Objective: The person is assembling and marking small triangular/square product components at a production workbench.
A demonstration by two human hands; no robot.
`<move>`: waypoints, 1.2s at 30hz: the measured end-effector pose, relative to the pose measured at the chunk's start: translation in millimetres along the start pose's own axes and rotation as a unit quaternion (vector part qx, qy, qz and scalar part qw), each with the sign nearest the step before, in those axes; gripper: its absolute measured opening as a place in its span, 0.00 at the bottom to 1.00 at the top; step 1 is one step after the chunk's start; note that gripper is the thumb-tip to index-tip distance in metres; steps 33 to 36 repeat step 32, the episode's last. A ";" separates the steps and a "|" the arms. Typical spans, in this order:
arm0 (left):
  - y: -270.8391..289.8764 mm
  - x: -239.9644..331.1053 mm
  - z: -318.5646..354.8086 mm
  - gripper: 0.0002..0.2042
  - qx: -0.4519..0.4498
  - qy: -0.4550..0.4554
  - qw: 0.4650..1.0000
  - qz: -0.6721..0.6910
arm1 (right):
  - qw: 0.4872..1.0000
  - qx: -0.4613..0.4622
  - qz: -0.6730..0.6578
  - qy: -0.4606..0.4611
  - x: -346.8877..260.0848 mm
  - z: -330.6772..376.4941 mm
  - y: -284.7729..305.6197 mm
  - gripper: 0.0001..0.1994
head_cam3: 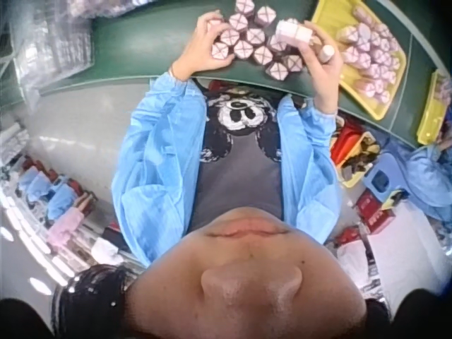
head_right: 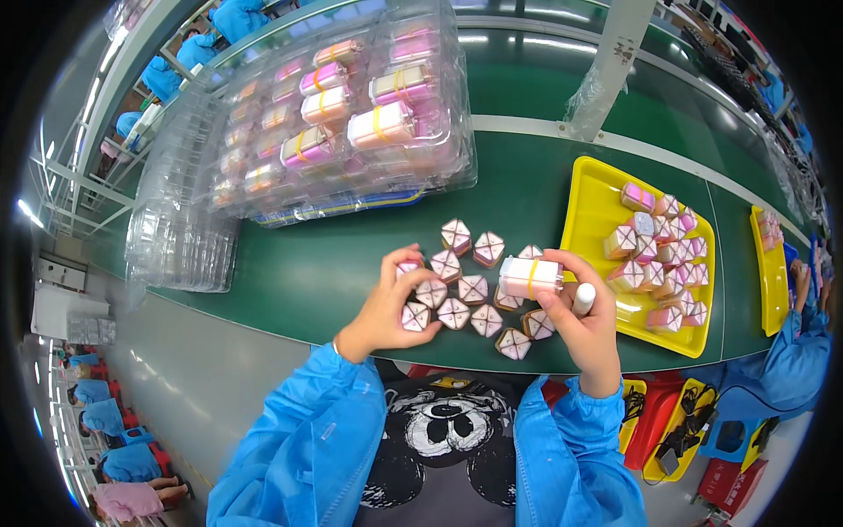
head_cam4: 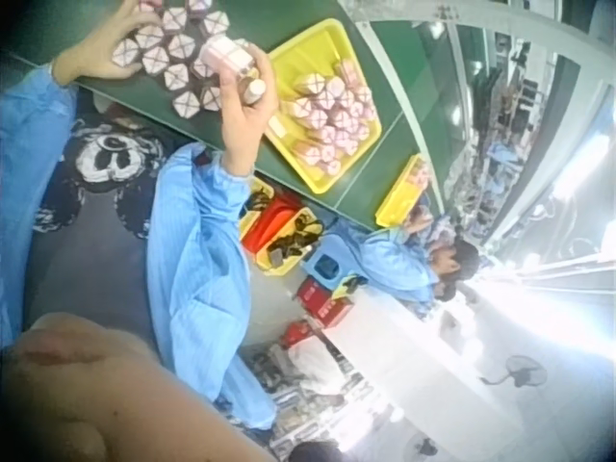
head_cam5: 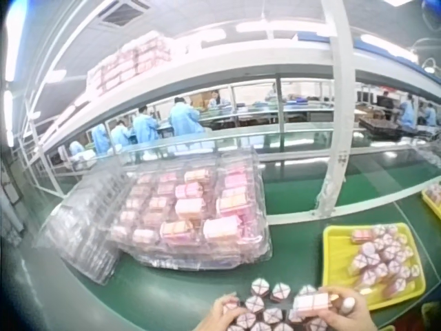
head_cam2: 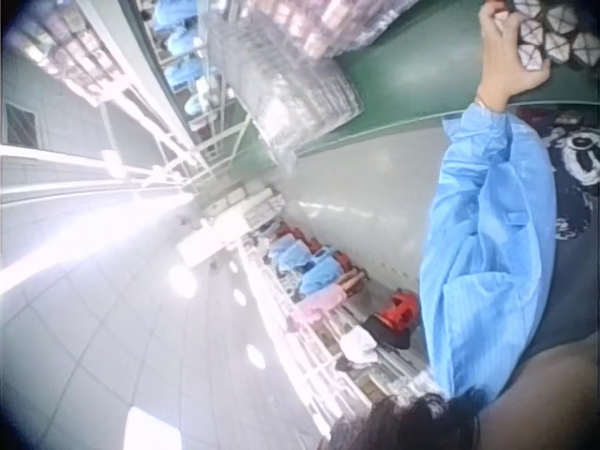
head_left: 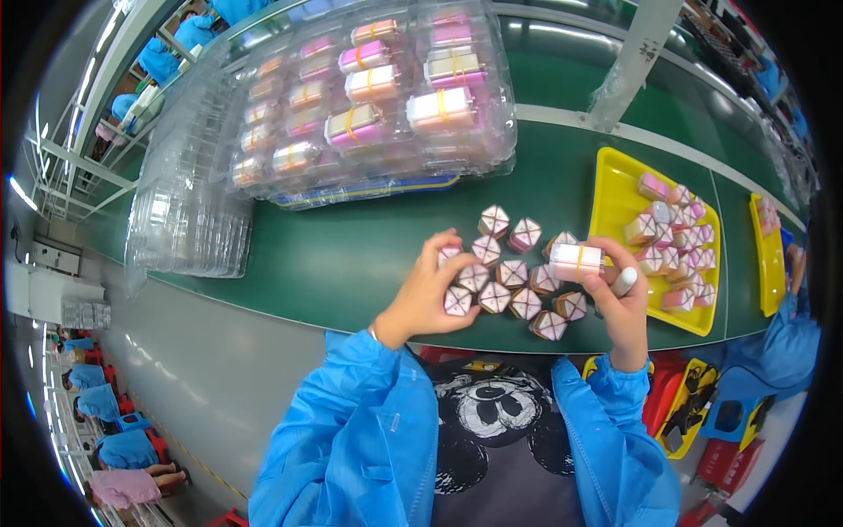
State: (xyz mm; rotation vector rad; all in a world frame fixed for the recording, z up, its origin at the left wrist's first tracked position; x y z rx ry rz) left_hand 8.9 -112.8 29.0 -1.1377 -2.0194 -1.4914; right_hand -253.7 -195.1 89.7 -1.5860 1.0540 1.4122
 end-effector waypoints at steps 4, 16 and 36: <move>-6.5 6.9 -3.4 0.31 0.042 0.053 0.996 0.061 | 1.000 -0.007 0.009 -0.006 2.6 -0.9 7.2 0.22; -2.6 13.9 0.5 0.24 0.167 0.043 0.984 -0.035 | 1.000 -0.010 0.004 0.004 -0.6 -3.5 2.7 0.21; 131.2 91.4 -39.1 0.21 0.250 -0.129 0.946 -0.162 | 0.999 0.000 -0.031 0.031 0.5 2.7 18.1 0.22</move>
Point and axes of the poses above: each hand's wrist, its own z-axis away from the middle knuckle, its own y-axis out of the back of the hand, x = y × z, the point moved 3 cm from there along -z, towards the middle knuckle, and after that the axes turned 3 degrees about z, right-handed, at the moved point
